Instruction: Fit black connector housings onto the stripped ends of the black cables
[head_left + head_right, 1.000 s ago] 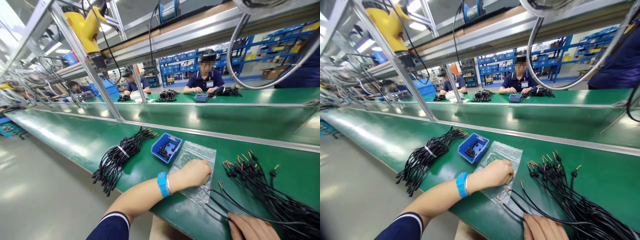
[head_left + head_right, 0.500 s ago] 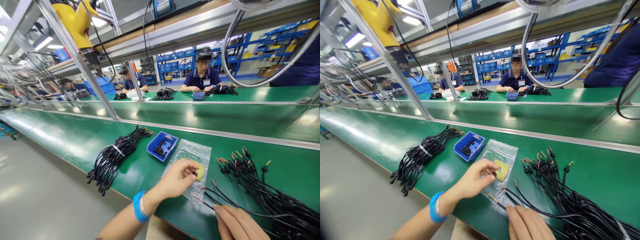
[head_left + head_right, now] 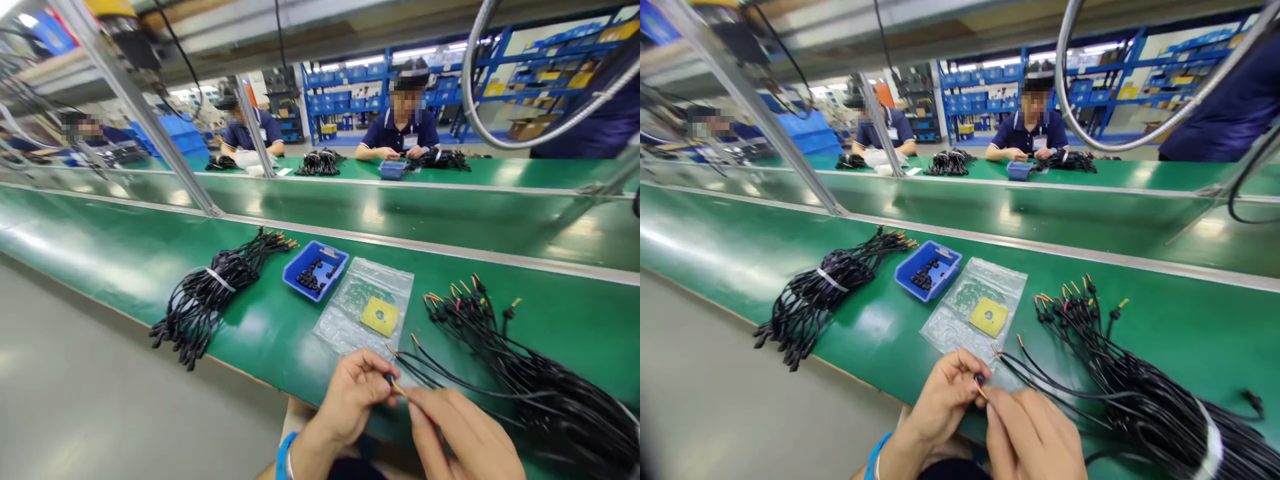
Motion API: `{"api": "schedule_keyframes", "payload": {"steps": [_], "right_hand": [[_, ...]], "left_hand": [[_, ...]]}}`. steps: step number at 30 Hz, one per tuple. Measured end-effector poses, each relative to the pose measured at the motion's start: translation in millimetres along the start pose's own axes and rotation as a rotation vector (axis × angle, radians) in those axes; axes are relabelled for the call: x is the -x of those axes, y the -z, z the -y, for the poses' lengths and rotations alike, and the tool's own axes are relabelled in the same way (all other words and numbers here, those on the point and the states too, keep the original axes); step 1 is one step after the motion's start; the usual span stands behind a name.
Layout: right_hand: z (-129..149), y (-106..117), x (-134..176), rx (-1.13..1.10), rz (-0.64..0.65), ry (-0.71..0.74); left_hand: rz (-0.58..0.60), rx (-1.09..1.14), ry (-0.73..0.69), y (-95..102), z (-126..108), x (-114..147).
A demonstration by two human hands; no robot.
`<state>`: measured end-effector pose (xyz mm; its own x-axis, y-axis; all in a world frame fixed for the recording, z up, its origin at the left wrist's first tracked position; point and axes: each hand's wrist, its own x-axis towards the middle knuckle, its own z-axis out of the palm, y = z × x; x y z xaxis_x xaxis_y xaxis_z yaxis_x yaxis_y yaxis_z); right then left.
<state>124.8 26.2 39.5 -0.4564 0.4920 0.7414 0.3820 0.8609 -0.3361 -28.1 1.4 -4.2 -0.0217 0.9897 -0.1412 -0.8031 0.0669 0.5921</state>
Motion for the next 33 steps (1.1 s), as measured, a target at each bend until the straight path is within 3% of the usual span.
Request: {"api": "schedule_keyframes", "payload": {"steps": [4, 10, 20, 33], "right_hand": [[-2, -1, -6, -0.055, 0.030, -0.130], [-5, -5, -5, -0.089, 0.059, -0.188], [-10, -8, -1, -0.108, 0.040, -0.122], [-8, -4, -4, -0.162, 0.069, -0.227]], "left_hand": [[-0.057, 0.023, 0.029, -3.0, -11, 1], [-0.058, 0.031, 0.022, -2.4, -8, 1], [-0.060, 0.009, 0.030, -5.5, -12, 0], [-0.063, -0.056, 0.047, -5.7, -11, 1]]}}
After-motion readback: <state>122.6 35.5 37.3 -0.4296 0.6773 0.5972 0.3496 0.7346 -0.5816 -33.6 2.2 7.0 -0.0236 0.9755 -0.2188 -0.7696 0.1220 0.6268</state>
